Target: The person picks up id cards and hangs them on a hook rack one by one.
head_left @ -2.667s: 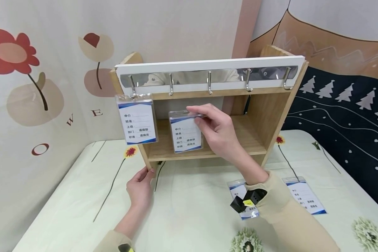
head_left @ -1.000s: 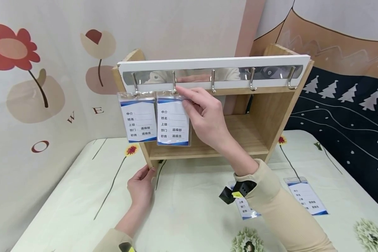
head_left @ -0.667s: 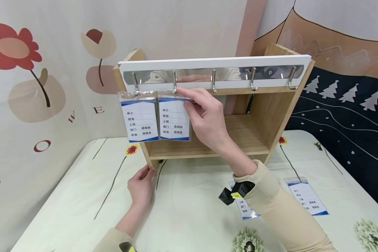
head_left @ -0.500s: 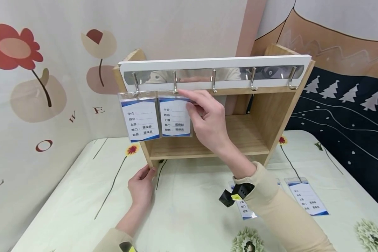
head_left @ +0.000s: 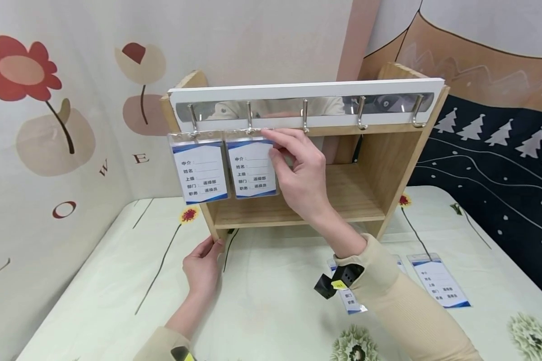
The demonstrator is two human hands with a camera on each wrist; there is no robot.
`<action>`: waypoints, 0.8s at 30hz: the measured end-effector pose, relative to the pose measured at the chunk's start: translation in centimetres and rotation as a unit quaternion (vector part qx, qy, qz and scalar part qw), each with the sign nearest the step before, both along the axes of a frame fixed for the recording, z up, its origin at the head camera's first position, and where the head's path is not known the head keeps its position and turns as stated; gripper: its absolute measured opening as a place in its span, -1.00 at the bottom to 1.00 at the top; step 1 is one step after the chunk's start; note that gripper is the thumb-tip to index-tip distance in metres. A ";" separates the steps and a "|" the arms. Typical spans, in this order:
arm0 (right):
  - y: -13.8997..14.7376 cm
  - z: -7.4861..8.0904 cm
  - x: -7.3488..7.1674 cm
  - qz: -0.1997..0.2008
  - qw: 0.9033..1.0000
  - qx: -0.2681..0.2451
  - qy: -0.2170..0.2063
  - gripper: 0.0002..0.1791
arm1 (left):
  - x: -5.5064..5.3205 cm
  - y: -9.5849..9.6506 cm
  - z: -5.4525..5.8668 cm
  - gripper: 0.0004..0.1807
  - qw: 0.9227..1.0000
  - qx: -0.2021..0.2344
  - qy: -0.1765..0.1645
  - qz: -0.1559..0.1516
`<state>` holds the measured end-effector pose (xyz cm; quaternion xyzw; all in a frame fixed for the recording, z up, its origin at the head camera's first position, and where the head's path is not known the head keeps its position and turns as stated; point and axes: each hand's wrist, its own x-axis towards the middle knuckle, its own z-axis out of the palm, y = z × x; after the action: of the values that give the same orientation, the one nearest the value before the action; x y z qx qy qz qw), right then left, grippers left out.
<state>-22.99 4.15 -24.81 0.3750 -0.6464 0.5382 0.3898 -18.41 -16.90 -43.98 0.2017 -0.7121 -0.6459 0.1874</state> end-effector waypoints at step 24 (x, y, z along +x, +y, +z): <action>5.8 -4.5 2.5 -0.031 0.997 0.073 -0.026 -0.62 | -0.1 -0.3 -0.4 -0.60 1.000 -0.005 -0.005 -0.008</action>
<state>-20.47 9.95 -29.34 0.3686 -0.7050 0.4866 0.3609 -18.55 -17.21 -44.38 0.1983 -0.7176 -0.6430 0.1795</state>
